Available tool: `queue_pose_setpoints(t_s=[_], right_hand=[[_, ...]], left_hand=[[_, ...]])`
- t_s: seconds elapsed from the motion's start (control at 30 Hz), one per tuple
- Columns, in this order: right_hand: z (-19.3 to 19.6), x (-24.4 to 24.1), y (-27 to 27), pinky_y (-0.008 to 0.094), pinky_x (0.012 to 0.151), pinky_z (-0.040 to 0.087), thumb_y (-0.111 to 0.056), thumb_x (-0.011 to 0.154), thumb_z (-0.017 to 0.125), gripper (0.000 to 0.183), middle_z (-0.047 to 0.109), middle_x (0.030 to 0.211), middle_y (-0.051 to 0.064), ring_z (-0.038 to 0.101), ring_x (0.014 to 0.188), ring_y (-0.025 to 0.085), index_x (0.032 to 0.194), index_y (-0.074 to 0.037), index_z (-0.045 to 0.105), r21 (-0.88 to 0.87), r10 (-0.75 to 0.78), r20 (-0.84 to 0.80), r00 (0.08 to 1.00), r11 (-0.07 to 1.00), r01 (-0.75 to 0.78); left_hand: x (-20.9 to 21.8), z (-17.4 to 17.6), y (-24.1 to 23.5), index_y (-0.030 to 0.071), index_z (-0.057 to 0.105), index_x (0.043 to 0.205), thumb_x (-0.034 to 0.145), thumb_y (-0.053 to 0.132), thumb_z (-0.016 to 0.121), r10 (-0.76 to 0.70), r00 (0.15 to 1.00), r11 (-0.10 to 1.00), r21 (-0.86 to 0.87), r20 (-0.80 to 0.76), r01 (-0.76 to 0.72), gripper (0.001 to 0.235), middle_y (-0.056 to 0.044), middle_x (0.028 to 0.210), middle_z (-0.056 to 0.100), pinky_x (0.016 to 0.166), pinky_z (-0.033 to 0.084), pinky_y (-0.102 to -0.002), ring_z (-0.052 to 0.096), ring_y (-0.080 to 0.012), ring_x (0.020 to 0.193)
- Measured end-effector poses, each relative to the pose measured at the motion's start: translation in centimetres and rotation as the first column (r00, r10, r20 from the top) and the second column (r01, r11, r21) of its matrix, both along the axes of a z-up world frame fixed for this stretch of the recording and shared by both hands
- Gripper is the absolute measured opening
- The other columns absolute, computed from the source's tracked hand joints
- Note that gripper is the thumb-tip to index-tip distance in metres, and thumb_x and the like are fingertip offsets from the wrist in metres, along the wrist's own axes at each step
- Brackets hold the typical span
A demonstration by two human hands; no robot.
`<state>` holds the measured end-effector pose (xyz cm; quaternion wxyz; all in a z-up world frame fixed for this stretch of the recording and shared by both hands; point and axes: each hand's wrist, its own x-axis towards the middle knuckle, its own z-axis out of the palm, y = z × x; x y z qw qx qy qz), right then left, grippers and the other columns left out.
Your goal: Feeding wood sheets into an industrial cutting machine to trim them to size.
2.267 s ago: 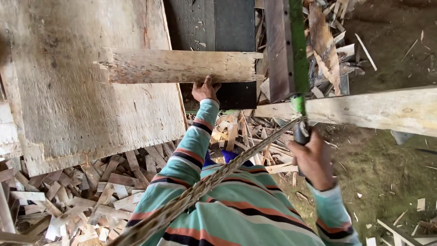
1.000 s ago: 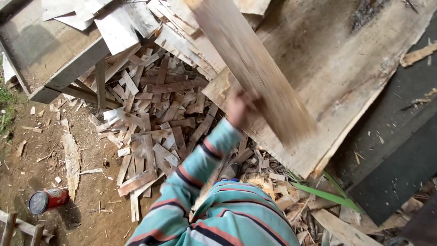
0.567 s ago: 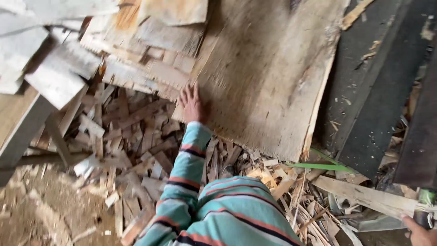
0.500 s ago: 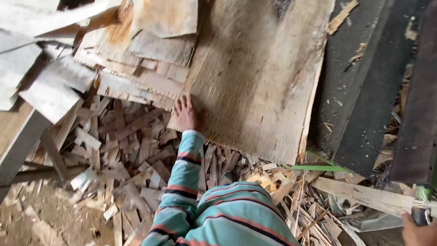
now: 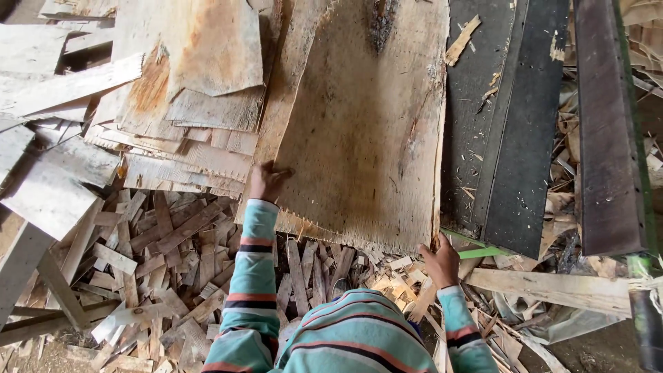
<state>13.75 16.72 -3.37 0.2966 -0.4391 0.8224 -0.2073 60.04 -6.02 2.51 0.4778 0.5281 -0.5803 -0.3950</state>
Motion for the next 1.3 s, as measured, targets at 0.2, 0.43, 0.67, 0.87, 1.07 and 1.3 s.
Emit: queue_pose_setpoints(t_s=[0.2,0.43,0.67,0.87,1.07,1.3], right_hand=[[0.5,0.4,0.7,0.05,0.118,0.037,-0.053,0.083,0.074,0.096,0.043,0.159,0.024,0.046,0.143,0.041,0.157,-0.004,0.036,-0.094,0.07,-0.196,0.978,0.992,-0.09],[10.2,9.7,2.7,0.056,0.119,0.025,-0.062,0.075,0.074,0.103,0.033,0.157,0.031,0.034,0.144,0.046,0.151,-0.003,0.037,-0.327,0.319,-0.47,0.823,0.803,-0.498],[7.8,9.2,1.6,0.047,0.11,0.045,-0.015,0.094,0.06,0.055,0.057,0.144,0.023,0.056,0.129,0.039,0.145,0.002,0.049,-0.453,0.214,-0.503,0.837,0.76,-0.467],[11.4,9.5,2.6,0.042,0.085,0.059,-0.001,0.082,0.06,0.059,0.066,0.133,0.021,0.069,0.106,0.038,0.141,0.0,0.054,-0.495,0.164,-0.463,0.871,0.767,-0.408],[9.8,9.7,3.8,0.039,0.082,0.061,0.001,0.092,0.057,0.048,0.07,0.131,0.02,0.072,0.108,0.033,0.14,-0.002,0.061,-0.687,0.053,-0.22,0.974,0.701,-0.193],[1.9,7.7,2.1,0.039,0.073,0.056,-0.028,0.105,0.064,0.035,0.077,0.104,0.023,0.073,0.083,0.029,0.117,0.004,0.071,-0.503,-0.322,0.197,0.926,0.778,0.378]], left_hand=[[-8.2,14.1,5.3,-0.001,0.07,0.077,0.094,0.023,0.077,0.034,0.97,0.989,-0.149,0.239,0.002,0.03,-0.012,0.063,0.061,0.05,0.038,-0.036,0.05,-0.02,0.05],[-11.3,20.1,6.1,0.003,0.068,0.078,0.093,0.024,0.075,-0.07,0.95,0.997,0.021,-0.304,0.08,0.026,0.005,0.063,0.051,0.047,0.031,-0.028,0.041,-0.0079,0.053],[-13.3,23.3,5.7,0.004,0.068,0.078,0.091,0.021,0.077,-0.07,0.915,0.998,-0.029,-0.397,0.063,0.023,0.006,0.064,0.053,0.049,0.031,-0.025,0.041,-0.0051,0.054],[-12.4,24.7,4.3,0.007,0.074,0.085,0.093,0.016,0.074,-0.119,0.988,0.932,-0.353,-0.102,0.076,0.013,0.007,0.074,0.057,0.045,0.03,-0.027,0.045,-0.0042,0.054],[-14.2,27.3,7.8,0.001,0.072,0.094,0.096,0.006,0.073,-0.254,0.846,0.959,-0.236,-0.469,0.157,0.005,-0.003,0.081,0.068,0.059,0.045,-0.024,0.058,-0.0078,0.064],[-23.5,32.3,12.3,-0.006,0.071,0.111,0.095,-0.003,0.061,-0.5,0.756,0.861,-0.333,-0.422,0.384,0.02,-0.013,0.097,0.077,0.075,0.061,-0.029,0.071,-0.013,0.085]])
